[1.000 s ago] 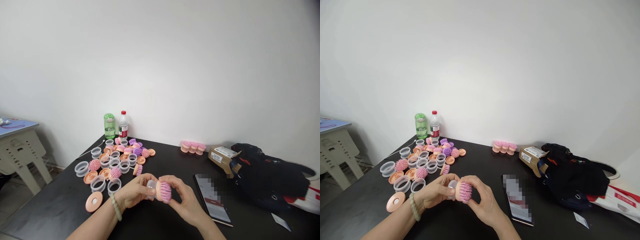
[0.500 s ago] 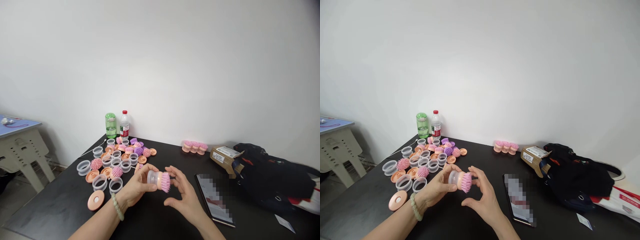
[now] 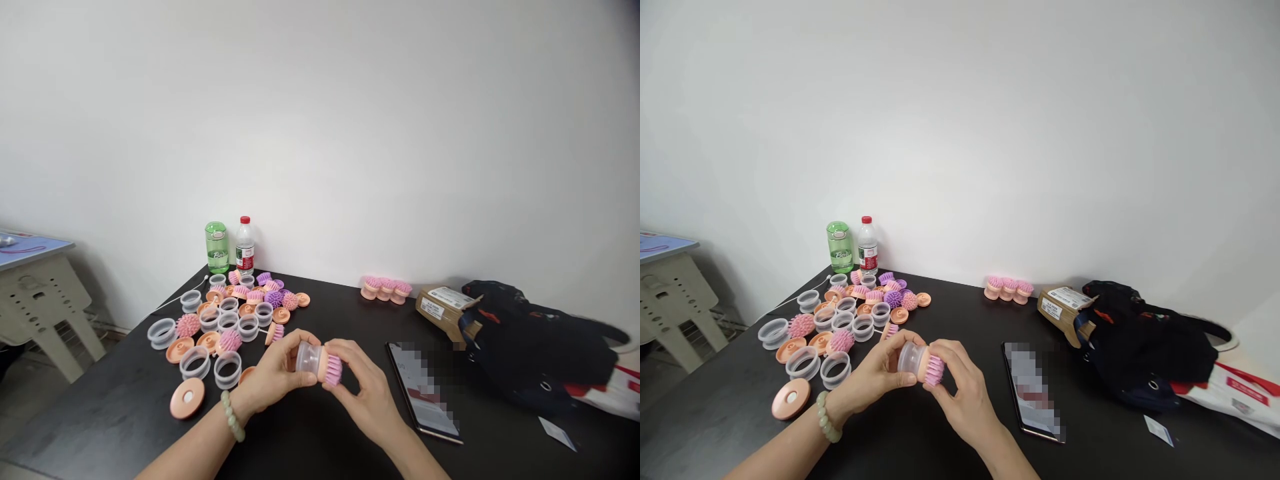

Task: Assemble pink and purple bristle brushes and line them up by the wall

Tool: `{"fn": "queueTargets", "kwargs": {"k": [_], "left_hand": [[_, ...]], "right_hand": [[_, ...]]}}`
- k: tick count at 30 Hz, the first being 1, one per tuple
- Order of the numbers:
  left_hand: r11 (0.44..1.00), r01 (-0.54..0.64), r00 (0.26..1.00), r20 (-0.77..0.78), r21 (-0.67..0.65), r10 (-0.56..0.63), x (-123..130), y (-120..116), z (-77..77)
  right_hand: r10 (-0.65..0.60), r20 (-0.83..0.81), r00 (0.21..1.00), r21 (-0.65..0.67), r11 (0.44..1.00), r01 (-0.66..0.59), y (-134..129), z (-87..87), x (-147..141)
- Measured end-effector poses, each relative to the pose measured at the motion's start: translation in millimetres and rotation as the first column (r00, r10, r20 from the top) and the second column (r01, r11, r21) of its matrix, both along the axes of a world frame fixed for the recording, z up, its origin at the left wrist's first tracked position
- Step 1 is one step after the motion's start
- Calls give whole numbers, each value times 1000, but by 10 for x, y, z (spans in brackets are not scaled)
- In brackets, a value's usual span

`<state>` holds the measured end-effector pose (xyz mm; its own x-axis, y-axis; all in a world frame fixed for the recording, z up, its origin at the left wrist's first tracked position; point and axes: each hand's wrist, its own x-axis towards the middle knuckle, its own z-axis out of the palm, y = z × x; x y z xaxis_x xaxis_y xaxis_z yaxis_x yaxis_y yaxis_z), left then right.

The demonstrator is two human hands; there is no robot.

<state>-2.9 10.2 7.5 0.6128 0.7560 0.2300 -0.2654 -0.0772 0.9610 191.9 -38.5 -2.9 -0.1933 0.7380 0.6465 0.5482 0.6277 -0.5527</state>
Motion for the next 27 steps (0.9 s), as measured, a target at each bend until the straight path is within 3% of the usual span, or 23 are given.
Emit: {"fn": "queueTargets", "kwargs": {"k": [4, 8, 11, 18, 22, 24, 27], "left_hand": [[996, 37, 999, 14, -85, -36, 0, -1, -29], [955, 131, 991, 37, -264, -126, 14, 0, -93], [947, 131, 991, 41, -295, -124, 14, -6, -99], [988, 64, 996, 65, -137, -55, 1, -6, -46], [999, 51, 998, 43, -16, -50, 21, 3, -76], [998, 12, 995, 97, -62, -6, 18, 5, -91], [981, -46, 994, 92, -186, 65, -7, 11, -93]], "right_hand": [[64, 73, 995, 97, 993, -71, -2, 39, 35], [165, 169, 972, 166, 967, -193, -14, 78, 82], [163, 179, 970, 167, 967, -193, -20, 89, 90], [12, 73, 997, 13, 1000, -13, -4, -27, 19], [-47, -108, 993, -232, 972, 21, 24, -103, -27], [-34, -210, 977, -298, 954, -31, 33, -106, -39], [-47, -259, 965, -277, 960, -27, 26, -90, -40]]}}
